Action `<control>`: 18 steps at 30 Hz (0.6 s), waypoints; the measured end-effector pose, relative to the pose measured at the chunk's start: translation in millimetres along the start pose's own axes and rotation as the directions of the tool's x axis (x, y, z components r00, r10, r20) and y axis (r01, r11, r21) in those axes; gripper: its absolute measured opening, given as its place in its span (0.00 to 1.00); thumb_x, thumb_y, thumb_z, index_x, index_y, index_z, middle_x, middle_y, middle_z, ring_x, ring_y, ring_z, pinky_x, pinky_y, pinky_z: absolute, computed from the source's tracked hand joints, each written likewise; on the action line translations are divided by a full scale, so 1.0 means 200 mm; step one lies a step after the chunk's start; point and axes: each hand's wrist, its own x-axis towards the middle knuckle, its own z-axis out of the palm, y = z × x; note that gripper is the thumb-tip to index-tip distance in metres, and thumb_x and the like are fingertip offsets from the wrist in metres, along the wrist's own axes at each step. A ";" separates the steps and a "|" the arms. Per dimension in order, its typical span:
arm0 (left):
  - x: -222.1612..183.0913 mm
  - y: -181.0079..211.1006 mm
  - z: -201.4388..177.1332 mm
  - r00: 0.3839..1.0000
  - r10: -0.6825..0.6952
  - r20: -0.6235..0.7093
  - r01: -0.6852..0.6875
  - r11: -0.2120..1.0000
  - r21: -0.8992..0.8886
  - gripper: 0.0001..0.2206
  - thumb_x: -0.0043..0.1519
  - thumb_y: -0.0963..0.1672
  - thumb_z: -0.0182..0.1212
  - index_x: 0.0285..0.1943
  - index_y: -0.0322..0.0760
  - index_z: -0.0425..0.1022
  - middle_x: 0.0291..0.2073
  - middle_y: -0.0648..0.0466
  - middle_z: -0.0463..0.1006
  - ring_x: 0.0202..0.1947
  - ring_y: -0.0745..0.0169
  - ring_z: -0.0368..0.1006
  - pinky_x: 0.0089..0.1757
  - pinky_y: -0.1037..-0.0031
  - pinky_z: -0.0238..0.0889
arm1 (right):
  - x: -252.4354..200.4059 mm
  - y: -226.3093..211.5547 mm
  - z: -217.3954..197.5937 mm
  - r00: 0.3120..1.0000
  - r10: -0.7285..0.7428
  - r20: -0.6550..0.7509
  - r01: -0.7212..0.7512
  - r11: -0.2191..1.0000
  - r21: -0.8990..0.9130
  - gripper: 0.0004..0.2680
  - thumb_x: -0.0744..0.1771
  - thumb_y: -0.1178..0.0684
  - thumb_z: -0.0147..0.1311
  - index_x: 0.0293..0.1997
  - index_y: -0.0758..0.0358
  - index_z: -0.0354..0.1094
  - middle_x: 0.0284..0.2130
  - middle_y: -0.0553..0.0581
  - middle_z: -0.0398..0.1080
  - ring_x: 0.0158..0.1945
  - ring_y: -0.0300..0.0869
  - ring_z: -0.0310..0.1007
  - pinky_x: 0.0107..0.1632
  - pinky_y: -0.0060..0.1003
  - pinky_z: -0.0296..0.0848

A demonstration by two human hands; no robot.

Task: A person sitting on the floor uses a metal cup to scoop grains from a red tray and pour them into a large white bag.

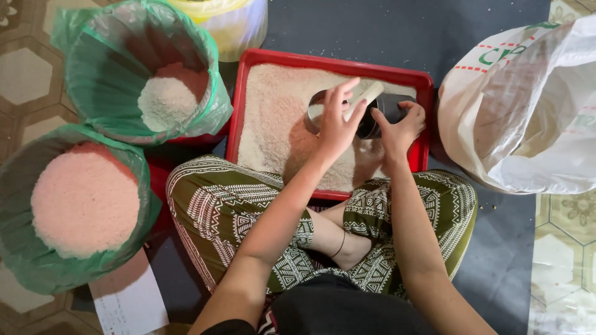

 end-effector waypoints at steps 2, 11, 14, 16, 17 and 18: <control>0.05 -0.05 -0.03 0.999 0.009 -0.038 -0.007 0.999 0.048 0.21 0.68 0.48 0.60 0.71 0.48 0.67 0.59 0.46 0.69 0.61 0.42 0.70 0.58 0.56 0.68 | 0.01 0.03 0.01 1.000 0.002 0.003 -0.002 1.000 0.001 0.26 0.59 0.37 0.77 0.51 0.52 0.61 0.54 0.58 0.57 0.56 0.62 0.58 0.59 0.61 0.59; 0.07 -0.16 -0.21 0.961 -0.261 0.087 0.165 0.800 0.577 0.42 0.52 0.56 0.74 0.75 0.56 0.57 0.68 0.45 0.59 0.66 0.35 0.60 0.58 0.39 0.60 | 0.01 0.05 0.02 1.000 -0.006 0.027 0.007 0.999 -0.037 0.27 0.60 0.35 0.75 0.53 0.51 0.59 0.56 0.58 0.54 0.59 0.63 0.57 0.60 0.63 0.60; 0.07 -0.05 -0.22 0.934 -0.327 0.141 0.155 0.730 0.666 0.48 0.48 0.56 0.77 0.78 0.55 0.52 0.70 0.43 0.57 0.68 0.35 0.58 0.59 0.40 0.57 | 0.00 0.04 0.01 0.999 -0.052 0.004 0.052 0.998 -0.044 0.27 0.59 0.35 0.75 0.53 0.52 0.61 0.55 0.60 0.57 0.56 0.66 0.60 0.58 0.66 0.62; 0.07 -0.01 -0.23 0.927 -0.344 0.148 0.148 0.700 0.699 0.51 0.46 0.54 0.80 0.79 0.53 0.49 0.71 0.41 0.55 0.69 0.36 0.56 0.60 0.40 0.55 | 0.01 0.01 0.01 0.996 -0.087 -0.008 0.086 0.995 -0.043 0.26 0.58 0.35 0.76 0.52 0.53 0.62 0.53 0.61 0.59 0.54 0.67 0.62 0.55 0.68 0.64; 0.07 -0.02 -0.24 0.929 -0.339 0.152 0.129 0.677 0.725 0.53 0.45 0.52 0.81 0.79 0.55 0.49 0.70 0.42 0.56 0.67 0.36 0.58 0.60 0.43 0.58 | 0.01 0.00 0.00 0.998 -0.064 0.003 0.064 0.997 -0.052 0.27 0.58 0.34 0.75 0.52 0.53 0.62 0.54 0.61 0.58 0.54 0.67 0.62 0.56 0.67 0.63; 0.05 -0.03 -0.23 0.927 -0.340 0.158 0.113 0.655 0.748 0.54 0.43 0.50 0.82 0.79 0.56 0.48 0.69 0.42 0.57 0.66 0.36 0.60 0.59 0.45 0.61 | 0.00 0.00 -0.01 0.999 -0.037 0.017 0.038 0.997 -0.068 0.27 0.58 0.34 0.74 0.53 0.52 0.62 0.55 0.61 0.58 0.55 0.67 0.61 0.57 0.66 0.63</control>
